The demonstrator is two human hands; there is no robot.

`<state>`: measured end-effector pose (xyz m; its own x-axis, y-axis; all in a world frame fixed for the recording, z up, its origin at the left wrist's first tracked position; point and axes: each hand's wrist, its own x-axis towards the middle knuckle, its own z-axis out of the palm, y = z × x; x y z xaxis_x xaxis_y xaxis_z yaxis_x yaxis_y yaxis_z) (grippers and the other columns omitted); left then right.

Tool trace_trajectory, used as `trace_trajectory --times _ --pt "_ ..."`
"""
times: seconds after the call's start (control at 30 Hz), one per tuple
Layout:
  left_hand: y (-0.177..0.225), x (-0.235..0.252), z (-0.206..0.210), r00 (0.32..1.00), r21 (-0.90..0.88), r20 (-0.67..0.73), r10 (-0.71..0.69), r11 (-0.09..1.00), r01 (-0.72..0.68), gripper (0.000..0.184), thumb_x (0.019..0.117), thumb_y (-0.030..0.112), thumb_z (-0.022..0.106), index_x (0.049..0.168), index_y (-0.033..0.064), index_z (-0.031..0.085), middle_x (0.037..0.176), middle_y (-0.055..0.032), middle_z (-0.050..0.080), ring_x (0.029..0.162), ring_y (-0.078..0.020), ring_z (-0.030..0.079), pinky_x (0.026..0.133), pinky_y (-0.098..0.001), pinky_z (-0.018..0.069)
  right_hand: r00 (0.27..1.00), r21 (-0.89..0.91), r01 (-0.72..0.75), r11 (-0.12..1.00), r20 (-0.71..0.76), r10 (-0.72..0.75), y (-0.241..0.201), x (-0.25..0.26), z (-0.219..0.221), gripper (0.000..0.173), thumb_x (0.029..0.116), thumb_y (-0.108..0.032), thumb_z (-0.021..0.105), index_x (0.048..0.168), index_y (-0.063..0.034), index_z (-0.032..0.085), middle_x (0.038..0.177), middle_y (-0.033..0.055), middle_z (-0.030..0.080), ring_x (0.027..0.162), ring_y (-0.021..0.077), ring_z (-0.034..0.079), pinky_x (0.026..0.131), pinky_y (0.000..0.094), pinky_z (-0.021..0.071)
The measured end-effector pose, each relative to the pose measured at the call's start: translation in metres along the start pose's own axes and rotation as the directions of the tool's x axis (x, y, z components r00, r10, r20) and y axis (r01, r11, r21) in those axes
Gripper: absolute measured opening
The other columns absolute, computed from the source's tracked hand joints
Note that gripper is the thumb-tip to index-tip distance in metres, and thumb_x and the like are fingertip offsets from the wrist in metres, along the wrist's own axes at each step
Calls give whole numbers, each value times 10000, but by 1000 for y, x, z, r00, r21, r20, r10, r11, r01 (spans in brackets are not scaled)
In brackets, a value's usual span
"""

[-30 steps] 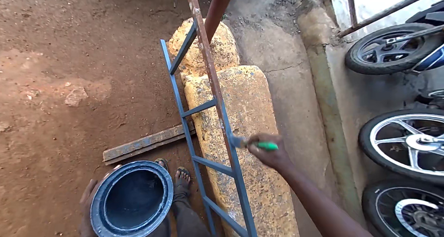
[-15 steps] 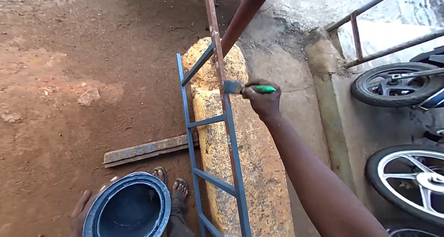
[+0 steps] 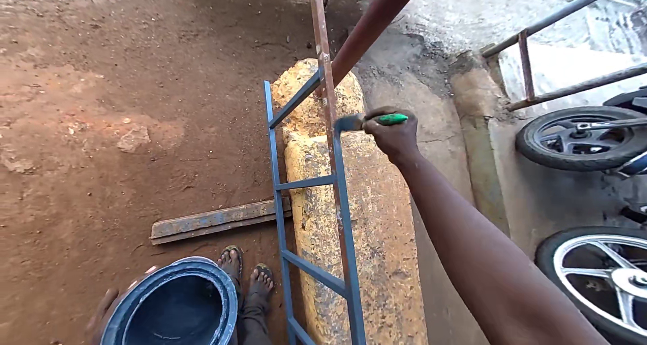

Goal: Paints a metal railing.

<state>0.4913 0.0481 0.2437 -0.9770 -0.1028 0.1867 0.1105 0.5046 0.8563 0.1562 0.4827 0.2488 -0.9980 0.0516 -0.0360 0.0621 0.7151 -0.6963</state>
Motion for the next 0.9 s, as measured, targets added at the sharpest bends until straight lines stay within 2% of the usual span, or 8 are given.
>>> trace_trajectory --times 0.07,0.17,0.3,0.37,0.47,0.57,0.73,0.9 --pt "4 3 2 1000 1 -5 -6 1000 6 1214 662 481 936 1583 112 237 1529 -190 462 1425 -290 463 1201 -487 365 991 27 134 991 -16 -134 6 -16 -1 178 848 -146 747 994 -45 762 924 66 763 802 124 714 762 375 605" --pt "10 7 4 1000 -2 -12 -4 1000 4 1225 673 474 932 1587 93 210 1541 -182 446 1436 -264 447 1207 -475 355 940 -51 222 974 276 -200 6 -84 -24 153 844 -183 723 926 -60 761 852 40 751 747 111 698 718 379 597" --pt "18 12 5 999 -53 -19 -33 998 32 1223 672 427 945 1587 87 208 1553 -184 429 1446 -264 434 1211 -468 352 704 -151 -14 988 700 117 -8 -111 -59 41 818 -95 764 826 -128 789 713 -24 724 615 90 656 607 356 560" --pt "16 12 5 999 -56 -30 -23 998 22 1231 662 439 946 1583 60 223 1535 -212 447 1433 -297 450 1207 -490 358 768 -109 -65 992 630 119 -4 -80 -55 59 851 -55 741 897 -62 778 796 42 746 693 155 695 696 411 605" --pt "16 14 5 1000 -32 -15 2 999 -3 1221 673 457 936 1596 89 227 1539 -213 446 1427 -305 460 1205 -505 360 959 -20 -75 997 273 77 3 -13 -24 166 855 -124 759 990 -29 757 889 96 754 767 208 718 772 476 612" --pt "14 10 4 999 -12 -45 -24 1000 24 1194 640 459 956 1568 71 313 1485 -205 510 1389 -278 506 1184 -475 391 998 -1 47 999 -41 -47 5 5 2 196 837 -177 738 997 -68 766 904 63 766 772 158 732 754 421 617" --pt "-31 -46 2 994 -17 -101 -28 999 27 1301 637 456 955 1573 -14 185 1496 -296 447 1378 -342 512 1165 -490 421 957 -153 270 951 154 -247 16 -152 -26 209 894 -228 690 957 -40 756 866 62 754 760 124 713 705 367 614" --pt "-9 -48 0 987 -172 -98 -124 979 106 1197 691 320 951 1591 78 199 1482 -176 509 1351 -191 549 1144 -381 454 780 -91 57 994 626 12 7 -292 -68 164 841 -226 693 852 -81 767 816 52 760 733 145 730 675 401 613"
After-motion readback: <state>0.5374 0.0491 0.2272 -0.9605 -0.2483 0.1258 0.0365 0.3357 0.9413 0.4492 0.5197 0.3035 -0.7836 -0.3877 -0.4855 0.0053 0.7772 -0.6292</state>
